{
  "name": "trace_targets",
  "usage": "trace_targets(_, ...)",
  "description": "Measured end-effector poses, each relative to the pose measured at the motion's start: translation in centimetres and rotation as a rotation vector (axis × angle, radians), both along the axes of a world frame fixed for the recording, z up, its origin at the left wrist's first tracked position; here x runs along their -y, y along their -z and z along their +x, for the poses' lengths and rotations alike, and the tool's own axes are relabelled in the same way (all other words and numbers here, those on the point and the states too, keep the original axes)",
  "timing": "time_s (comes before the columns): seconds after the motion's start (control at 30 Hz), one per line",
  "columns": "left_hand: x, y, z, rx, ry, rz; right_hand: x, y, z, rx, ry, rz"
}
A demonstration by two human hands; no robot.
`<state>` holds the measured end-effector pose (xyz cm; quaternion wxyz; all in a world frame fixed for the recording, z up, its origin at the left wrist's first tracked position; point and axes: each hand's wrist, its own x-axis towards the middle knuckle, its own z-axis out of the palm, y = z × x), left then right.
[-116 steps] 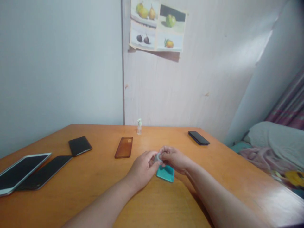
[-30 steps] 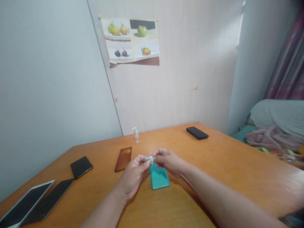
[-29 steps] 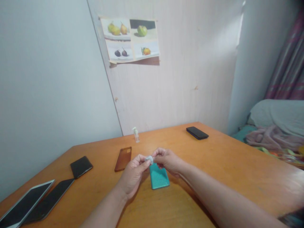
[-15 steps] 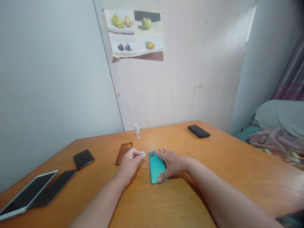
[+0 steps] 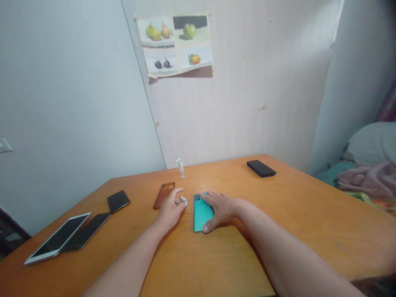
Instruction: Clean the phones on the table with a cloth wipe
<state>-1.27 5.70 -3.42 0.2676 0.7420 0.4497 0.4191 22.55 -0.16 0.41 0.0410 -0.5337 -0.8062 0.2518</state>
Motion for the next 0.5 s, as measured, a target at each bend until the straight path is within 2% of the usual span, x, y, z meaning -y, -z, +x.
trace_targets(0.23,-0.3,0.2,0.2,-0.092,0.024,0.058,-0.5,0.5,-0.2,0.003,-0.01,0.01)
trace_targets(0.5,-0.9,-1.0,2.2,-0.2,0.077,0.059,-0.7,0.7,-0.3,-0.014,-0.009,0.03)
